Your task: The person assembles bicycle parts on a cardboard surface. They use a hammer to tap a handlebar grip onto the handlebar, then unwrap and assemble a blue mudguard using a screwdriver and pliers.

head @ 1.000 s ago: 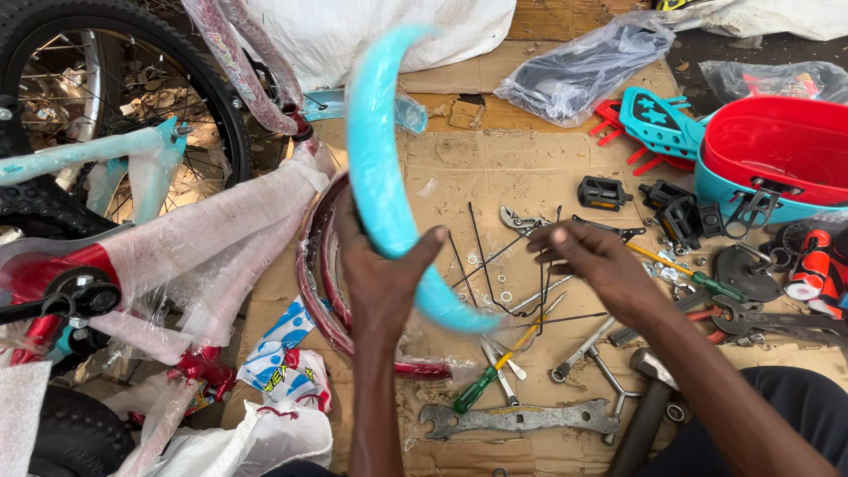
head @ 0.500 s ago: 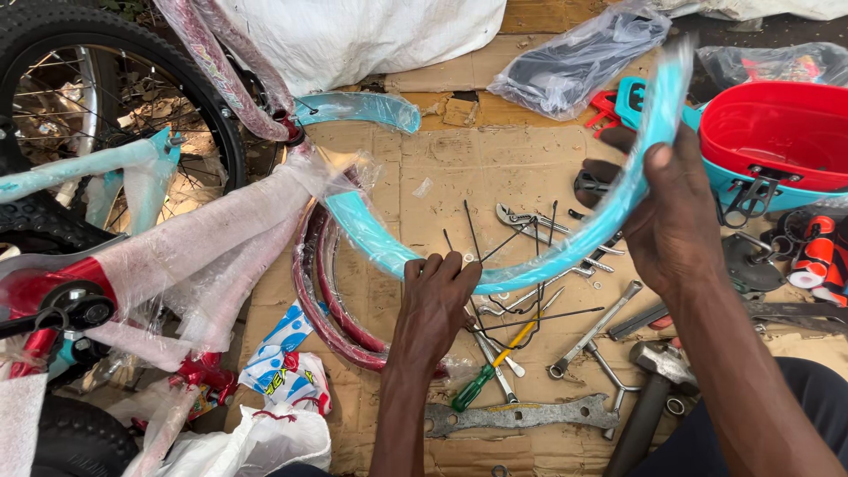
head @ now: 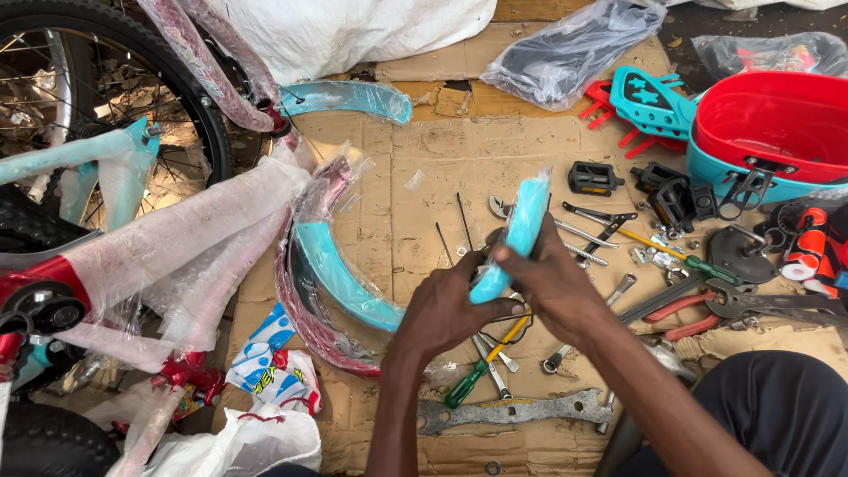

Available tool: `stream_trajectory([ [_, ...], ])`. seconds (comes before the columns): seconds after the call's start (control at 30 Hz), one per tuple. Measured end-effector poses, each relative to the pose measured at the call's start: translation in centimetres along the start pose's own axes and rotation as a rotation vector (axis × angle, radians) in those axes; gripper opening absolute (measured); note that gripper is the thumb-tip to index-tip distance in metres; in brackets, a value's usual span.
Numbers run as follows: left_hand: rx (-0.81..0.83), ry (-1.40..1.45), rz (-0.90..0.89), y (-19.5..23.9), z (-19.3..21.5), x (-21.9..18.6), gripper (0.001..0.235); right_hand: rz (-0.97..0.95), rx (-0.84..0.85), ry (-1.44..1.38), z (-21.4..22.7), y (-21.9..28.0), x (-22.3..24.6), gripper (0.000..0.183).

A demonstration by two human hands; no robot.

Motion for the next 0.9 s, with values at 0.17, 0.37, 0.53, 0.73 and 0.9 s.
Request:
stream_trajectory([
  [0.17,-0.02,0.029,0.057,0.1,1.2,0.7,0.065,0.146,-0.037,-0.092,1.2,0.3,3.8,0.087],
  [0.37,-0.014,-0.391,0.063,-0.5,-1.2,0.4,0.073,0.154,-0.284,0.184,4.2,-1.0,3.5,0.083],
  [0.53,-0.978,-0.512,-0.17,3.3,3.0,-2.6,0.068,0.071,-0.4,-0.157,12.3,-4.2,-1.4,0.055],
  [0.73,-0.9,0.565,0.083,2.0,3.3,0.2,0.114,-0.096,-0.415,-0.336,20.5,-7.6,-7.9,0.046],
  [0.9,-0.745,0.662,-0.102,1.6,1.6,-4.2,0.111,-0.137,-0.415,-0.3,23.5,-9.2,-10.5,0.043],
])
Point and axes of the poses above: each hand's wrist, its own y-axis away from the middle knuckle, its own z-axis out of the back of the hand, x = y × z, the point moved 8 cm from there along -y, towards the middle knuckle, and after that the axes turned 4 degrees about -y, right-handed, at the moved point
